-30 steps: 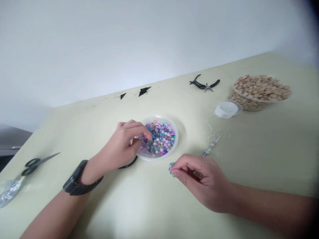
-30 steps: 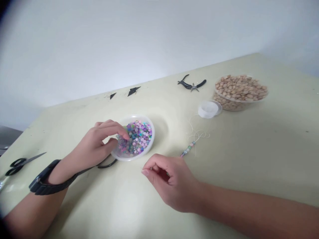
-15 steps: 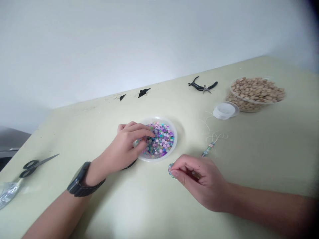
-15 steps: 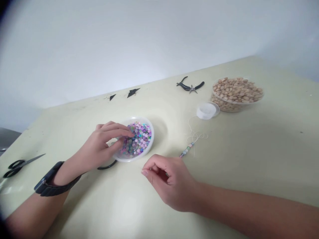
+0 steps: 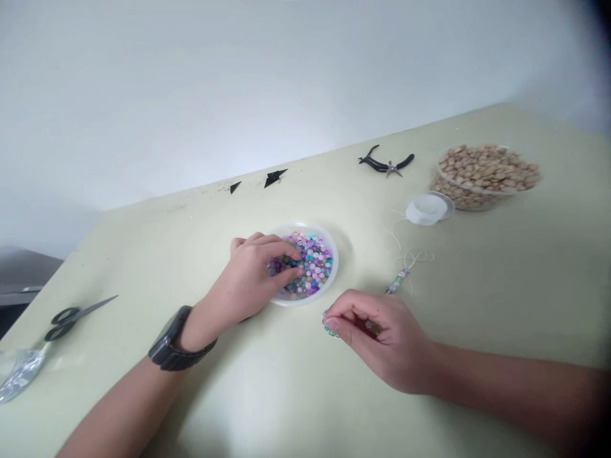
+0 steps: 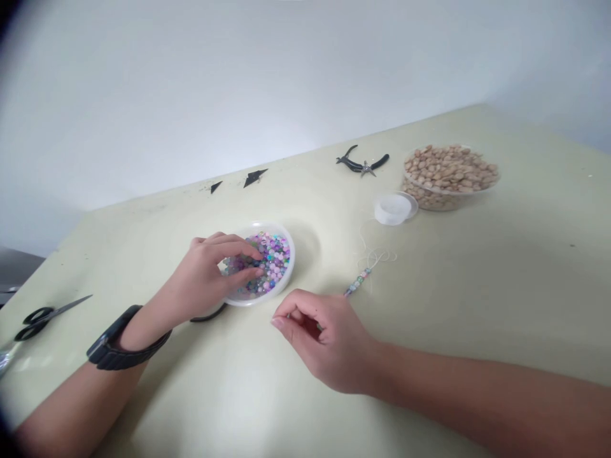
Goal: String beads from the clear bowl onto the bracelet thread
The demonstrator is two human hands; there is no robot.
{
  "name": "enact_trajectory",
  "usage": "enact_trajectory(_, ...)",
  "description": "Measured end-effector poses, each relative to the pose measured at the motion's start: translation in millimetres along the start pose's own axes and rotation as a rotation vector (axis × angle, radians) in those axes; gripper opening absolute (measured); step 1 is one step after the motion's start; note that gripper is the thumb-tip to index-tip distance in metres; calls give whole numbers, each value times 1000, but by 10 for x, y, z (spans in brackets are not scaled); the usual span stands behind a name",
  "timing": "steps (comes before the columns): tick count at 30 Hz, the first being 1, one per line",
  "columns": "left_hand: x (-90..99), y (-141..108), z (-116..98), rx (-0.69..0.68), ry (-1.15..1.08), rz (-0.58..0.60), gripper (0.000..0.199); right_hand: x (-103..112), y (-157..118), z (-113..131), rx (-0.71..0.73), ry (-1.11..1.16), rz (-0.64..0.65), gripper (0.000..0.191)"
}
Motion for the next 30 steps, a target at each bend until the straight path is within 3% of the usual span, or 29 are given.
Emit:
enact_trajectory(18,25,-56,13,-99,-34,-102,5,18,-18,0,-36,10,-15,21)
enact_trajectory(22,68,-111,7,-93,-235,-138,7,70,-10,72,45,-54,-72,14)
enact_trajectory(26,46,-152,-19,-138,-549,-59,8,117,13,154,161,-114,-133,9)
enact_trajectory(30,42,-184,-70,-163,-626,-35,8,107,21,148,158,-80,-106,9)
Point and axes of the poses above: each hand's wrist, its own y-axis towards the middle knuckle, its own x-axis out of the back of the hand, z = x × y, the point moved 3 cm from there along y, towards the middle knuckle, and after that the axes turned 13 degrees about z, right-handed, at the moved point
